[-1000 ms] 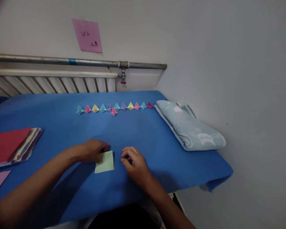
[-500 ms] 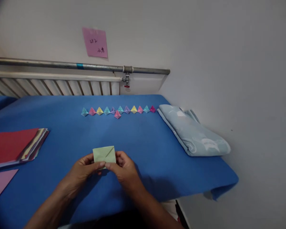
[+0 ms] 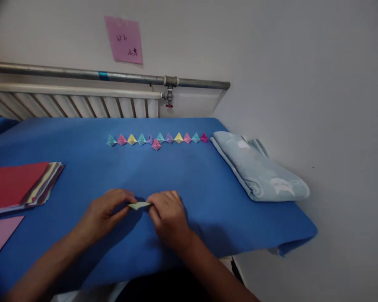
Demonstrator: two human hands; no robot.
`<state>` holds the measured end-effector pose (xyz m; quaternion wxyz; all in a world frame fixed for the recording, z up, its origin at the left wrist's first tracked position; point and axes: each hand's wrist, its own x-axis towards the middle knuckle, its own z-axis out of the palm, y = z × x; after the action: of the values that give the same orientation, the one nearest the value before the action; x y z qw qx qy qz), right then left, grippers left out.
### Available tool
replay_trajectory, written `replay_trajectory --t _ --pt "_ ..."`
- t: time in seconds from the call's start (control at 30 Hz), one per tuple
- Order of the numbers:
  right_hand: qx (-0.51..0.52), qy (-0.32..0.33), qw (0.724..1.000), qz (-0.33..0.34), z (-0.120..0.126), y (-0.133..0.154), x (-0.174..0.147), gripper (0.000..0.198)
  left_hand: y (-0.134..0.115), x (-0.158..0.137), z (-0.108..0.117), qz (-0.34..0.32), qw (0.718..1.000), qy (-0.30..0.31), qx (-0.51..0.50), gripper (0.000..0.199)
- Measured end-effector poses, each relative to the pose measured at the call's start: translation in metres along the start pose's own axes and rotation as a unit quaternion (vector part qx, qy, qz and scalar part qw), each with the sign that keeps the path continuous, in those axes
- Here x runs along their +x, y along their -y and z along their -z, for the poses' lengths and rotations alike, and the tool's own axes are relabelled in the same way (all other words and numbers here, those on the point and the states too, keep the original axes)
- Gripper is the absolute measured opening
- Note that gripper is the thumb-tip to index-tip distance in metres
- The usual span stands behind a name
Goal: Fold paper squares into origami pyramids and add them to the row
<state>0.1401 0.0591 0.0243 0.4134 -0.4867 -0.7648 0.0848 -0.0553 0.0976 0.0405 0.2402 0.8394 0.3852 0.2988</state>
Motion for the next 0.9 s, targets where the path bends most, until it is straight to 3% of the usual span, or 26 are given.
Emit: replay_trajectory --t 0.1,0.23,0.47,0.9 --pt "-0.079 0.003 0.993 0.093 0.0 -0.007 -0.001 0.017 0.005 -0.01 -0.013 -0.119 0.979 -0.067 0.149 0.017" --pt "-0.148 0.066 0.978 0.135 -0.003 -0.014 -0.012 0.016 0.007 -0.027 -0.031 -0.17 0.953 -0.074 0.238 0.019" --pt "-0.152 0.172 0.967 0.115 0.003 -0.014 -0.026 0.015 -0.003 -0.04 -0.037 -0.118 0.97 -0.011 0.213 0.022" --pt "-0.088 0.147 0.985 0.001 0.009 -0.014 -0.024 0.011 0.002 -0.042 -0.034 -0.061 0.983 -0.028 0.171 0.016"
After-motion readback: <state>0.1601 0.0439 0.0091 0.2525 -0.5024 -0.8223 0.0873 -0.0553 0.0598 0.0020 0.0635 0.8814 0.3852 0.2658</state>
